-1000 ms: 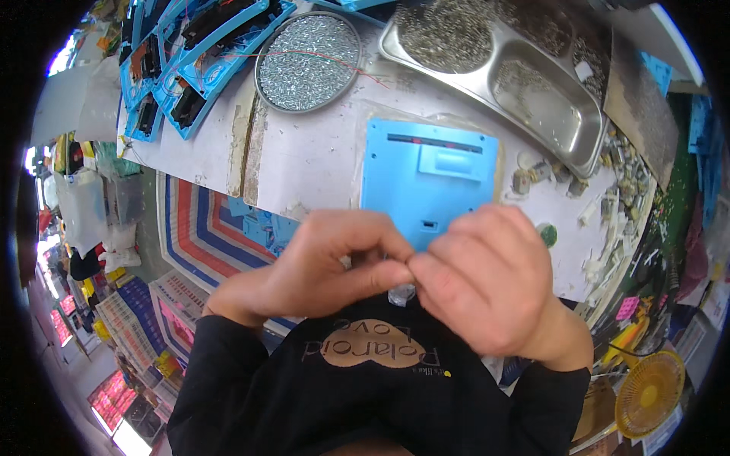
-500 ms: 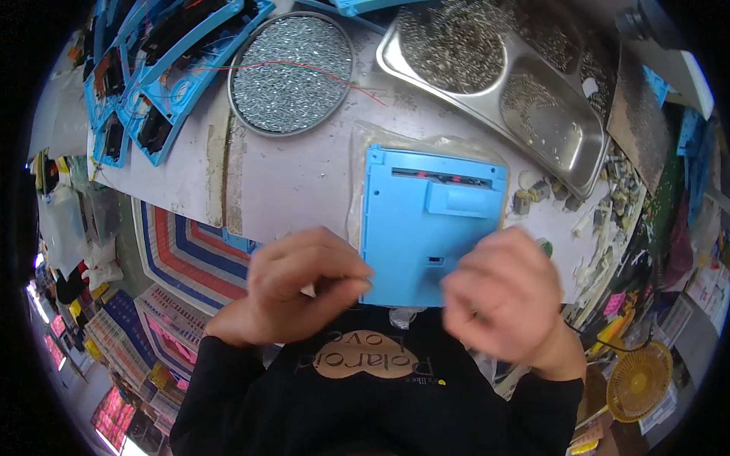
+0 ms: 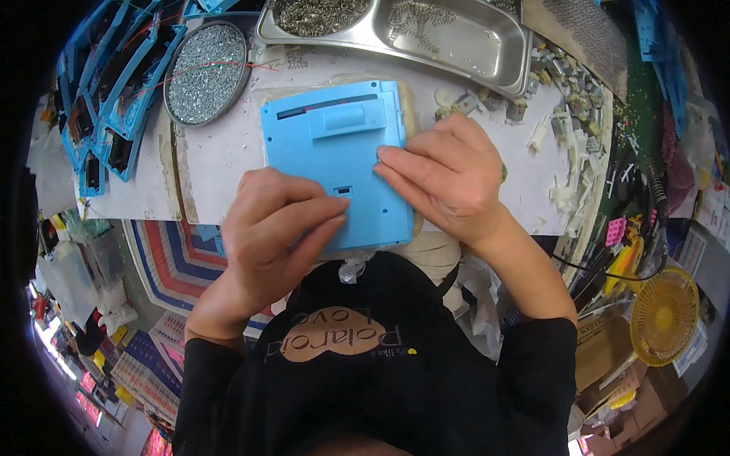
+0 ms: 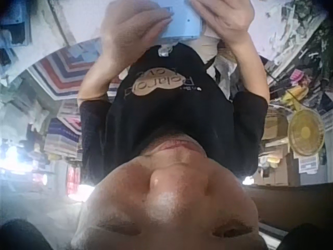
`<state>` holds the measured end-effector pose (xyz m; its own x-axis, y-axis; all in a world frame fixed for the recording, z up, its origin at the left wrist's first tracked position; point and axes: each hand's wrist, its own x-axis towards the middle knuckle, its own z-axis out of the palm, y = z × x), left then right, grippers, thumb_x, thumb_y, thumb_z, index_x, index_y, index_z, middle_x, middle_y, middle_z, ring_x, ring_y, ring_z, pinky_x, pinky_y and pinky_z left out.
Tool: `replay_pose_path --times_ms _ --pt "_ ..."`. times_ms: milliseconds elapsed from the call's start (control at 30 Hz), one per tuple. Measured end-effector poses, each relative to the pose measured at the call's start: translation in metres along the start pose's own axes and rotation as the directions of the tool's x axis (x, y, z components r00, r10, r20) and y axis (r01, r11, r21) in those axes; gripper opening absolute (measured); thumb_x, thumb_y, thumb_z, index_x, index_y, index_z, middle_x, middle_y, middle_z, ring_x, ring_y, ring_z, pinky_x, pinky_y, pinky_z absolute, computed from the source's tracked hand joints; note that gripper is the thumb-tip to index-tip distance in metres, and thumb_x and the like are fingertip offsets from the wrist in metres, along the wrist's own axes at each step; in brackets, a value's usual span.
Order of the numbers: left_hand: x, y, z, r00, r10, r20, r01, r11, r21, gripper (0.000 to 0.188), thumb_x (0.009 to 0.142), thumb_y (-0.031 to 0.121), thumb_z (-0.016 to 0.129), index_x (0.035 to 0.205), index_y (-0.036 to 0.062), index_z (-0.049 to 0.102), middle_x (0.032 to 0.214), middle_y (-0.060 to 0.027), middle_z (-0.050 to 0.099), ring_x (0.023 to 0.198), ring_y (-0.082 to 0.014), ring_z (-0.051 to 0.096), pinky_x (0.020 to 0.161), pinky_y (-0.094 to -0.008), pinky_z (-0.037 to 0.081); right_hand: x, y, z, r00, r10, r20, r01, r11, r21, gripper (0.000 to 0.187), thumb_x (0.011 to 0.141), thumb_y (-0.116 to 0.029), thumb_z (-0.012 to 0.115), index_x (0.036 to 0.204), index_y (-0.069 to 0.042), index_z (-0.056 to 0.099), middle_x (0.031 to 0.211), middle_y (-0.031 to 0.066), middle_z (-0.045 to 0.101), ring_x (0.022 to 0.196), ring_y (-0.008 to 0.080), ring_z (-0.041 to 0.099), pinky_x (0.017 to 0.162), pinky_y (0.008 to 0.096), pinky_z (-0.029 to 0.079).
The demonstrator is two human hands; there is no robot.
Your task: Assemble and solder components of a blue Polaroid camera.
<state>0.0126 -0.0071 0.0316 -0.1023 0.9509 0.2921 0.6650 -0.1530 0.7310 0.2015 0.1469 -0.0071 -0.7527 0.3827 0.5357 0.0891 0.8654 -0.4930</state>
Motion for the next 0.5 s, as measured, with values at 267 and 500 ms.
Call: replay_pose_path --times_ms 267,500 --pt "0.005 0.0 0.032 0.98 0.162 0.114 -0.18 0.968 0.174 0.022 0.071 0.007 0.08 0.092 0.01 0.075 0.088 -0.0016 0.064 0.075 -0.0206 0.059 0.073 -0.0366 0.043 -0.007 0.007 0.001 0.999 -0.044 -0.004 0.044 0.999 0.018 0.032 0.068 -0.008 0.086 0.1 -0.009 0.078 0.079 0.0031 0.065 0.066 0.0216 0.056 0.057 0.0326 0.044" --pt "0.002 -0.003 0.038 0.963 0.244 0.115 -0.261 0.951 0.169 0.026 0.069 0.007 0.078 0.095 0.008 0.073 0.09 -0.0025 0.063 0.076 -0.0206 0.059 0.075 -0.0374 0.045 -0.012 0.007 -0.008 0.999 0.042 -0.008 -0.041 0.998 0.052 0.031 0.07 -0.003 0.083 0.1 -0.006 0.078 0.079 0.0059 0.065 0.067 0.0217 0.057 0.057 0.0322 0.045"
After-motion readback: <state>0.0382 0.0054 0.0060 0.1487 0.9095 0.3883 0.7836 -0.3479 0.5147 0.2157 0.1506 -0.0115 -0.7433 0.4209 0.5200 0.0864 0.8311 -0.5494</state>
